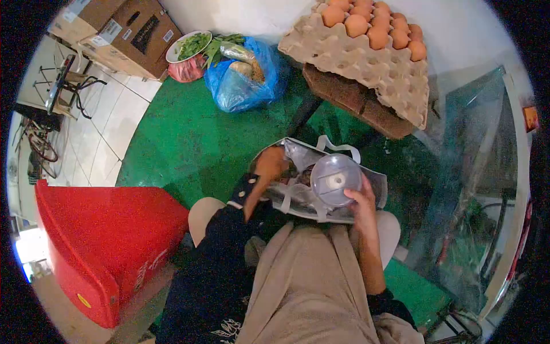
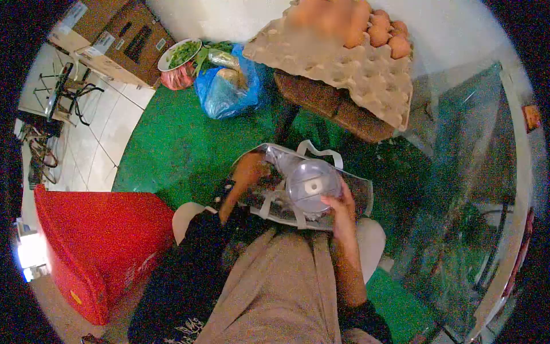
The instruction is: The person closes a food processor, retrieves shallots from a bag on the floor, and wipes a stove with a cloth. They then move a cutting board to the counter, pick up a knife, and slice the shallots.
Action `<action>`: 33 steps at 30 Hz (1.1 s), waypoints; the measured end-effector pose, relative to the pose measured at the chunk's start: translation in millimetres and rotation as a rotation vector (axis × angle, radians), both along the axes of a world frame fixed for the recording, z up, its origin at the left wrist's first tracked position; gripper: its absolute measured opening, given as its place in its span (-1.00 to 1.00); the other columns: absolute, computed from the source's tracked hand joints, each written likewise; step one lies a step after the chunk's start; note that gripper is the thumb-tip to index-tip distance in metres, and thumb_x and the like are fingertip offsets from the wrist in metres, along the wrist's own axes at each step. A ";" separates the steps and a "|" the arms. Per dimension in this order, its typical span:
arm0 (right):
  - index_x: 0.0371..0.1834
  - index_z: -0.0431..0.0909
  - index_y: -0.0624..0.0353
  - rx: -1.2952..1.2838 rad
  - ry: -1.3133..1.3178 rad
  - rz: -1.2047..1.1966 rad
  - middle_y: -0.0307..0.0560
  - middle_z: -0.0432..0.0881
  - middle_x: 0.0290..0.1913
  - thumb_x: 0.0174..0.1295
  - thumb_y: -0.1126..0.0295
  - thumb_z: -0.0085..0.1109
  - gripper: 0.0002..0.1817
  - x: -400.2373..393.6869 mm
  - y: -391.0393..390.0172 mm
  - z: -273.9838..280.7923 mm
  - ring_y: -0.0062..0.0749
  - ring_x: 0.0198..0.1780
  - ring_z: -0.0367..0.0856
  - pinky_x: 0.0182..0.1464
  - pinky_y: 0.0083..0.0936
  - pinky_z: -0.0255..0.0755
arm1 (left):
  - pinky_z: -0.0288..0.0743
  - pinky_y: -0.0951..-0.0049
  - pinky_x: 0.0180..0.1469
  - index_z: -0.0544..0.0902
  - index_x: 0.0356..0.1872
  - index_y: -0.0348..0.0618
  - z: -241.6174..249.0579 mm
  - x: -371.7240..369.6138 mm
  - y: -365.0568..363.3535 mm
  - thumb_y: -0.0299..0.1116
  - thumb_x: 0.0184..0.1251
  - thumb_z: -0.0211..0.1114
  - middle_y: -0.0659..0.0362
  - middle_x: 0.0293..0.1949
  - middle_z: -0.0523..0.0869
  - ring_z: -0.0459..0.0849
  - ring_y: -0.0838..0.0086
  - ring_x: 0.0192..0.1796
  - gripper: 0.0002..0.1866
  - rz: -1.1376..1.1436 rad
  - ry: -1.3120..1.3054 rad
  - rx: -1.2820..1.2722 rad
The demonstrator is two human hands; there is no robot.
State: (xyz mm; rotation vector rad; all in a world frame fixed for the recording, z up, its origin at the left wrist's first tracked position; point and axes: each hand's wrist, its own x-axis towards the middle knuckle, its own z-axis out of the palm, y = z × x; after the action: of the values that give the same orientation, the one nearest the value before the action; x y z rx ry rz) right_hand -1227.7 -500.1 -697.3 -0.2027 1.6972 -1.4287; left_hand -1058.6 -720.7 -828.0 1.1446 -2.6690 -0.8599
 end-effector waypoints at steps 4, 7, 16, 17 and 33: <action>0.36 0.36 -0.04 0.108 0.048 0.165 -0.15 0.54 0.14 -0.19 0.40 0.37 -0.14 -3.7 -15.1 1.9 -0.36 0.07 0.50 0.09 -0.48 0.34 | 0.54 0.08 -0.24 0.60 -0.32 -0.25 128.1 49.0 2.5 -0.38 -0.03 0.33 -0.17 -0.32 0.68 0.68 -0.07 -0.26 -0.77 0.119 0.178 0.125; 0.33 0.42 -0.11 0.181 0.022 0.315 -0.12 0.54 0.16 -0.25 0.43 0.41 -0.13 -8.5 -29.6 -25.4 -0.29 0.15 0.48 0.21 -0.45 0.32 | 0.51 0.31 -0.32 0.56 -0.34 -0.22 172.0 85.0 -0.8 -0.42 -0.02 0.31 0.02 -0.43 0.66 0.66 0.27 -0.37 -0.81 0.369 0.333 0.293; 0.27 0.48 -0.06 -0.051 0.185 1.166 -0.18 0.53 0.20 -0.35 0.59 0.33 -0.12 -34.7 -148.3 -120.8 -0.34 0.16 0.45 0.21 -0.48 0.32 | 0.41 0.59 -0.42 0.55 -0.36 -0.18 155.0 131.1 4.5 -0.52 0.03 0.28 0.31 -0.49 0.55 0.48 0.68 -0.47 -0.87 0.636 0.717 0.275; 0.27 0.49 -0.05 -0.076 0.140 1.266 -0.23 0.51 0.23 -0.36 0.57 0.32 -0.12 -38.7 -164.1 -138.1 -0.35 0.17 0.43 0.21 -0.49 0.31 | 0.41 0.59 -0.42 0.55 -0.36 -0.18 155.9 133.7 5.9 -0.51 0.04 0.28 0.31 -0.48 0.55 0.48 0.68 -0.46 -0.87 0.659 0.733 0.320; 0.39 0.27 -0.22 0.292 1.006 1.069 0.23 0.38 0.28 -0.03 0.32 0.34 -0.19 -3.6 -200.9 -164.2 0.17 0.26 0.39 0.24 -0.05 0.35 | 0.47 0.52 -0.19 0.66 -0.24 -0.20 157.1 123.3 22.0 -0.55 -0.06 0.27 0.18 -0.36 0.67 0.61 0.53 -0.30 -0.74 0.267 0.539 0.530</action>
State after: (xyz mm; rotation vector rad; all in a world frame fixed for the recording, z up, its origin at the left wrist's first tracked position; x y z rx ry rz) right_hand -1231.3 -700.9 -861.5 -1.5826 1.9621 -0.2108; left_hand -935.3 -698.7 -670.9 1.1100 -1.8600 -1.6008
